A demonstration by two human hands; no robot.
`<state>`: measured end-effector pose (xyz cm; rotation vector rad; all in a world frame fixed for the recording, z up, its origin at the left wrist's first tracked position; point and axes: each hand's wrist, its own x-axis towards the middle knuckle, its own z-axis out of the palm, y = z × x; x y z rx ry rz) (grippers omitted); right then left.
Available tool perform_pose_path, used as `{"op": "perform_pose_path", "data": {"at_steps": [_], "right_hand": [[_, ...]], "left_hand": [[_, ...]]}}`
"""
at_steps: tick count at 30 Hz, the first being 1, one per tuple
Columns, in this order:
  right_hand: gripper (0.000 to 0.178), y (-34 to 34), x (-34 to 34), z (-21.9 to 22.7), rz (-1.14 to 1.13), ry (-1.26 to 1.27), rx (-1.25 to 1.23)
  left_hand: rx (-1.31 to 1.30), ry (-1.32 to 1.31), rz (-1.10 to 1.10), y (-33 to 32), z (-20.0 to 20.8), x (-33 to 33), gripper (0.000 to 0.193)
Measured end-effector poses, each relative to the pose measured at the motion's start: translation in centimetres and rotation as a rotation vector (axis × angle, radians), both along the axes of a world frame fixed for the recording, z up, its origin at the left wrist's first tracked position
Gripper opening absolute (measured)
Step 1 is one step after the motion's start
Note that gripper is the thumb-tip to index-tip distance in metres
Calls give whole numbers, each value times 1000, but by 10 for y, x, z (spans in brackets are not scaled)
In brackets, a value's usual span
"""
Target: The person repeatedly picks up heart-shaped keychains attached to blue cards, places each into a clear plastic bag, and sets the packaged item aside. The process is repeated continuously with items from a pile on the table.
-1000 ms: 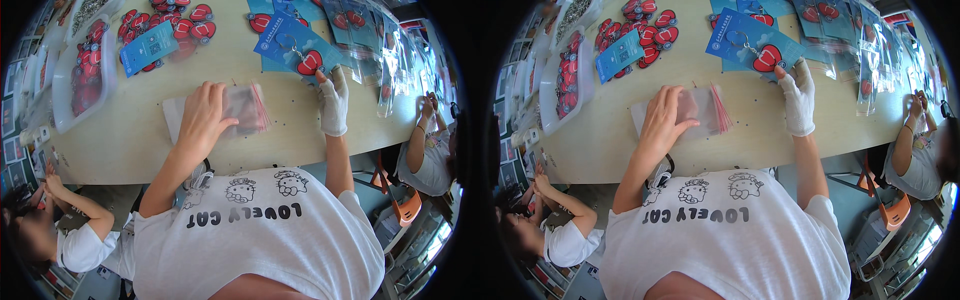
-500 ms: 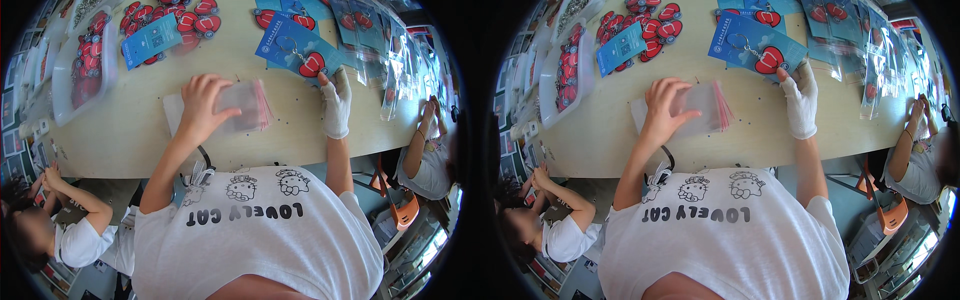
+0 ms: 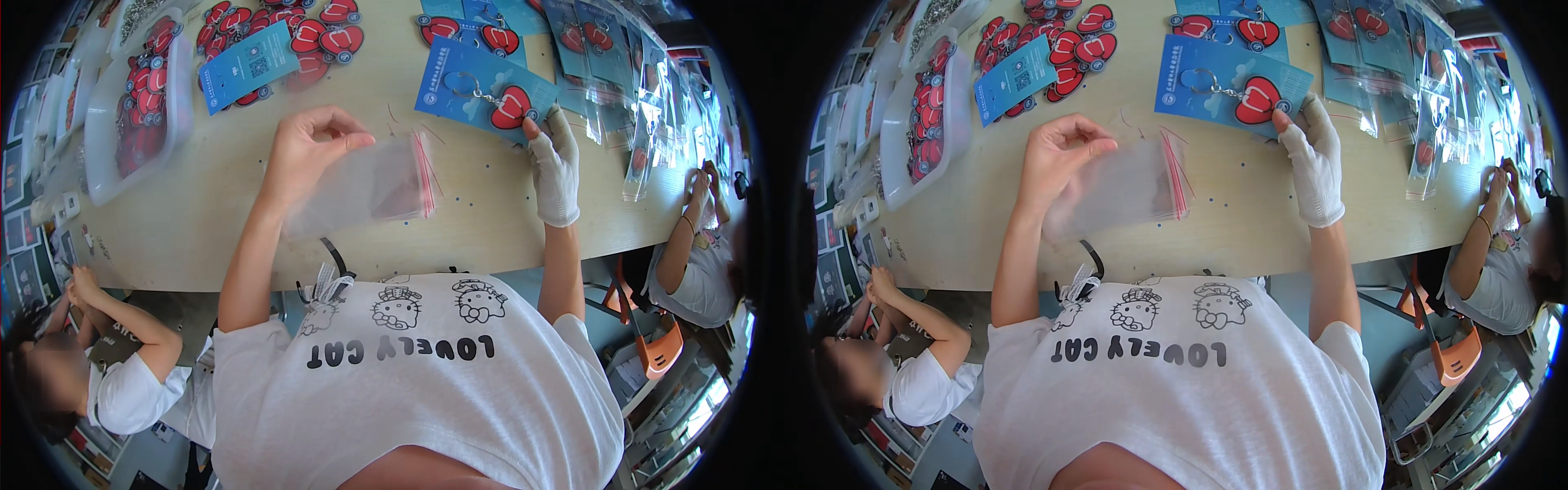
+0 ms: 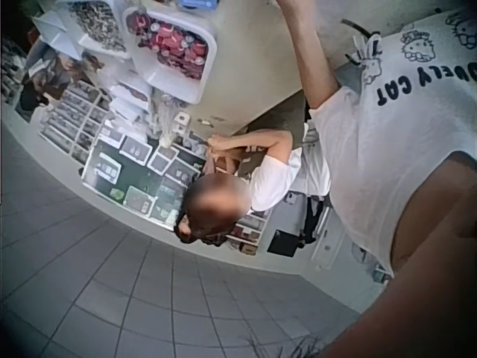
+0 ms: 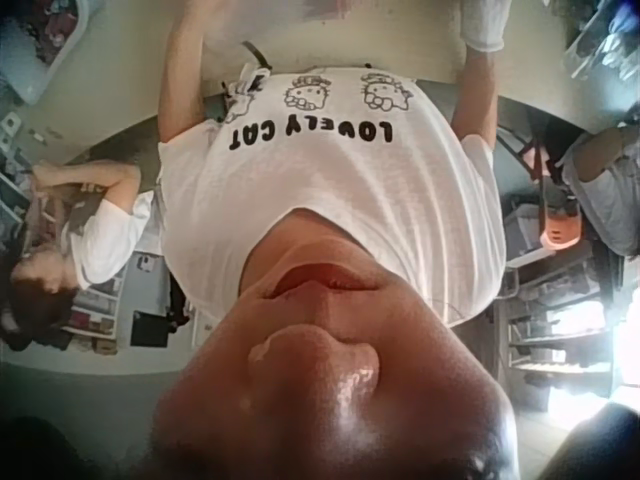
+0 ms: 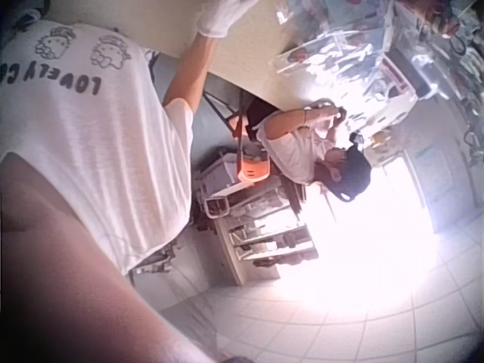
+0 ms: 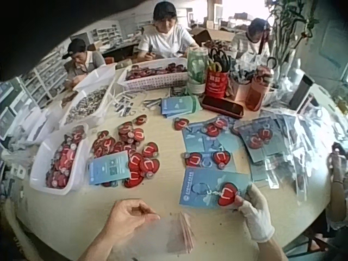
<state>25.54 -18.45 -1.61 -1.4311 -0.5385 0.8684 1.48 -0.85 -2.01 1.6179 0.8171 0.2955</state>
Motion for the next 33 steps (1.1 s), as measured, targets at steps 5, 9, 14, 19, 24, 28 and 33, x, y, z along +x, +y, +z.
{"op": "perform_pose_path", "data": {"at_steps": [5, 9, 14, 19, 24, 28, 33], "right_hand": [[33, 16, 5, 8, 151, 0, 23], [33, 17, 16, 16, 217, 57, -46], [38, 15, 31, 35, 382, -198, -216], [51, 19, 37, 35, 489, -182, -301], [50, 36, 3, 21, 569, -247, -265], [44, 33, -1, 21, 608, -98, -260], [35, 27, -11, 18, 453, -59, -215]], "left_hand": [[-207, -128, -17, 9, 9, 9, 11], [-265, -180, -38, 10, 10, 14, 10], [-280, -177, -23, 9, 15, 17, 11], [-234, -173, -128, 6, 13, 26, 14], [-88, -107, -222, 5, 3, 38, 16], [-107, -95, -228, 5, 11, 34, 17], [34, 1, -322, 7, 22, 36, 24]]}}
